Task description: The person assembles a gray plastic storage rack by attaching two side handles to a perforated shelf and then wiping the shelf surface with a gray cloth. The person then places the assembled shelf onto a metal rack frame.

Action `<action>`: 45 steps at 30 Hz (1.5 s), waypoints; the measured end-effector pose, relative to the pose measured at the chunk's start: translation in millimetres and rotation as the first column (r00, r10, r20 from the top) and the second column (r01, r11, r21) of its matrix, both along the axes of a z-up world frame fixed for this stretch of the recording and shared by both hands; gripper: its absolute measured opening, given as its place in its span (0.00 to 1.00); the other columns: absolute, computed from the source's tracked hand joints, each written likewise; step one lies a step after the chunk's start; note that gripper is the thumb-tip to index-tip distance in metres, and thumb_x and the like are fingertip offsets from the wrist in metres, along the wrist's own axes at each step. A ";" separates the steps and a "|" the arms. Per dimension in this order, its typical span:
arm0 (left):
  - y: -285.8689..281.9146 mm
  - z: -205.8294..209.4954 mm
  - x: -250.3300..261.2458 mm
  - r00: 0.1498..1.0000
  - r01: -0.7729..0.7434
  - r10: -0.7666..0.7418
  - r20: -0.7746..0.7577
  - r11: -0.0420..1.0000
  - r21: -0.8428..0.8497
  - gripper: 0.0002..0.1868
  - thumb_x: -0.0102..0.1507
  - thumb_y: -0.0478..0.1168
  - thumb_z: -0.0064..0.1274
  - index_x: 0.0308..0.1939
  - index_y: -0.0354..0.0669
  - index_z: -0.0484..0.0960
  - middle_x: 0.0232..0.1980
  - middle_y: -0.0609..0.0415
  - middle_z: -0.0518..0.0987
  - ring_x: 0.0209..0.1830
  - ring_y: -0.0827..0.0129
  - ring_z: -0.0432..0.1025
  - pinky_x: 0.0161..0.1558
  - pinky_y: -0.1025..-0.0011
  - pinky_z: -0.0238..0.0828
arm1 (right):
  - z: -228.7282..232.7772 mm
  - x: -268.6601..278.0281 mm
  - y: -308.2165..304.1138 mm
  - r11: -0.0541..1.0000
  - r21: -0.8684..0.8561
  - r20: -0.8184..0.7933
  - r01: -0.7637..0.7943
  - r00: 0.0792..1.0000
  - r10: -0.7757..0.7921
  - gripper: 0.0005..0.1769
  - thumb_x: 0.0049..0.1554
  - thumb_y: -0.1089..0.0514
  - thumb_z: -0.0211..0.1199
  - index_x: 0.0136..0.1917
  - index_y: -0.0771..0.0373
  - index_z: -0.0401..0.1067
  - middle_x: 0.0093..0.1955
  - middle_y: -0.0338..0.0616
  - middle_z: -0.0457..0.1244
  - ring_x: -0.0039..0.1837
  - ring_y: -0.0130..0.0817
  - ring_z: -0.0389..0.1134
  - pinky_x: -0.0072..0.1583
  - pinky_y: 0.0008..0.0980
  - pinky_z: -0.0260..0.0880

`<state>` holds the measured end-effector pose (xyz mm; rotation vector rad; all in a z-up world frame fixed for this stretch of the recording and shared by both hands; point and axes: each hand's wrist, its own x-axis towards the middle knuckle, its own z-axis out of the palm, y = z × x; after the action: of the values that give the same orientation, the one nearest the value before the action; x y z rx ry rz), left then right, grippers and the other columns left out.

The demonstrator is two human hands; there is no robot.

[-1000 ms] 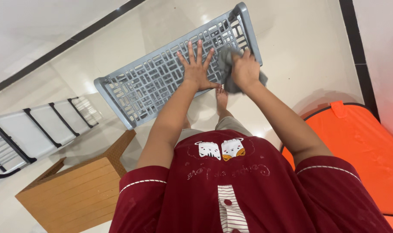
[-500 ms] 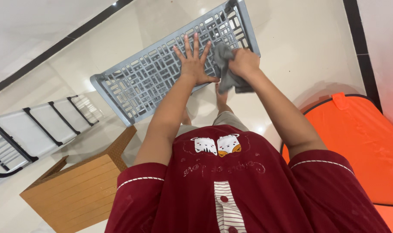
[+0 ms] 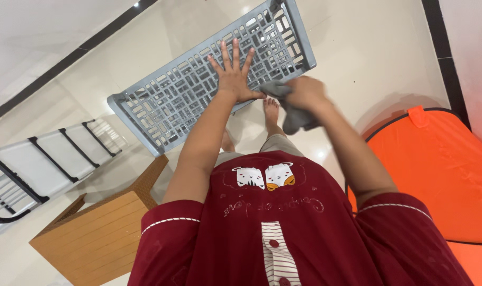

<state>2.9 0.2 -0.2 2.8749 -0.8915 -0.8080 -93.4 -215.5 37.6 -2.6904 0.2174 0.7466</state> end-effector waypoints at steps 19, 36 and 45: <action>-5.9 -16.2 -0.5 0.998 -0.055 0.055 -0.001 0.997 0.046 0.80 0.35 0.90 0.51 0.83 0.67 0.36 0.83 0.40 0.21 0.78 0.32 0.12 0.63 0.16 0.13 | -145.8 116.9 -120.8 -0.403 0.689 -0.691 0.602 0.713 -0.116 0.32 0.59 0.54 0.59 0.74 0.66 0.62 0.65 0.53 0.68 0.63 0.44 0.71 0.67 0.42 0.71; -9.8 -13.9 2.1 0.999 -0.044 0.045 -0.013 0.992 0.118 0.80 0.35 0.90 0.50 0.82 0.68 0.32 0.82 0.41 0.18 0.77 0.35 0.09 0.62 0.17 0.13 | -131.4 159.5 -140.3 -0.056 0.984 -0.172 0.169 0.824 -0.540 0.26 0.63 0.57 0.65 0.71 0.66 0.65 0.64 0.52 0.65 0.64 0.44 0.68 0.64 0.38 0.72; -4.8 -18.5 -1.7 0.998 -0.061 0.060 0.026 0.997 0.046 0.82 0.32 0.89 0.53 0.82 0.70 0.32 0.83 0.44 0.18 0.78 0.37 0.10 0.64 0.18 0.13 | -51.6 116.2 -127.2 0.831 0.012 0.610 -0.557 0.662 0.435 0.34 0.48 0.71 0.65 0.67 0.52 0.75 0.62 0.52 0.63 0.61 0.56 0.66 0.61 0.49 0.68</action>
<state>1.2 -4.6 -18.7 2.9426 -0.7935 -0.7998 22.8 -342.6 -14.1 -2.6365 -0.7488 0.0054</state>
